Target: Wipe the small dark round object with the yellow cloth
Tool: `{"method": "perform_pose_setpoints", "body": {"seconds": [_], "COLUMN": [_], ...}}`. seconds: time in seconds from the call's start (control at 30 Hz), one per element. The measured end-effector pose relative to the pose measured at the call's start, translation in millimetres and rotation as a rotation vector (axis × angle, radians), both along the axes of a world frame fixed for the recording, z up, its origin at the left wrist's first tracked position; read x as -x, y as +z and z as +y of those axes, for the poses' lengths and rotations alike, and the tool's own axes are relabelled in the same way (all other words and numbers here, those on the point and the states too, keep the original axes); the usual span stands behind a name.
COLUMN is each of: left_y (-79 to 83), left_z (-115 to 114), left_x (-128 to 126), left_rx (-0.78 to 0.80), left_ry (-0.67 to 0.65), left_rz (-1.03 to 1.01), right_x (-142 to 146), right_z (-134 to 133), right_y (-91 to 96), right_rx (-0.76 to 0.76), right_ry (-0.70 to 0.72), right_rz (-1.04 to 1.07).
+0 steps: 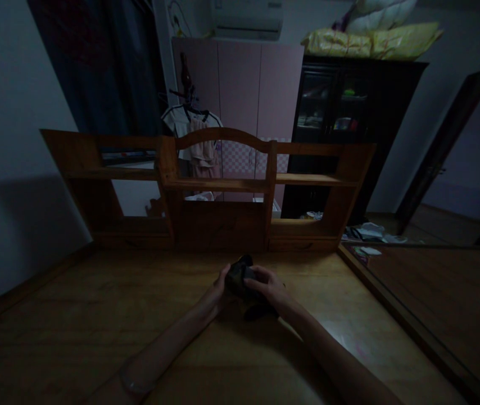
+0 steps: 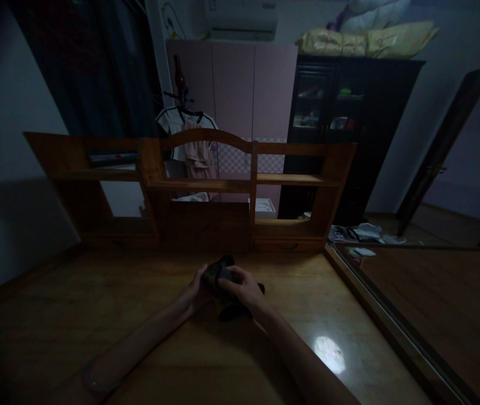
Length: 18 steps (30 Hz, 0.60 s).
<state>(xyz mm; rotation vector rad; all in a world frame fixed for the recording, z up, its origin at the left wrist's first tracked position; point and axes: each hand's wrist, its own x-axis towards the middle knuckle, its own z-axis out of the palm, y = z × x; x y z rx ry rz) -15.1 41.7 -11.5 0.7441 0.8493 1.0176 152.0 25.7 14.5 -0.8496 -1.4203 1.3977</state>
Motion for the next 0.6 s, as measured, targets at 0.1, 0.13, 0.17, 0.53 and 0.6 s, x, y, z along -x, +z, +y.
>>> {"method": "perform_pose_setpoints", "body": {"seconds": [0.1, 0.13, 0.17, 0.53, 0.6], "left_y": [3.6, 3.2, 2.3, -0.5, 2.5], "left_z": [0.7, 1.2, 1.8, 3.6, -0.3], "left_x": [2.6, 4.4, 6.4, 7.8, 8.1], "left_rx": [0.027, 0.032, 0.04, 0.029, -0.016], "left_ry": [0.007, 0.011, 0.018, -0.082, -0.094], "left_rz": [-0.077, -0.099, -0.119, -0.101, -0.07], "right_x": [1.4, 1.6, 1.6, -1.1, -1.2], "right_z": [0.2, 0.3, 0.4, 3.6, 5.4], "right_y": [-2.6, -3.8, -4.9, -7.6, -9.3], "right_rx": [-0.068, -0.108, -0.152, -0.252, -0.252], "right_ry": [-0.025, -0.034, -0.041, 0.015, 0.005], "right_rz": [-0.091, -0.132, -0.174, -0.237, -0.222]}}
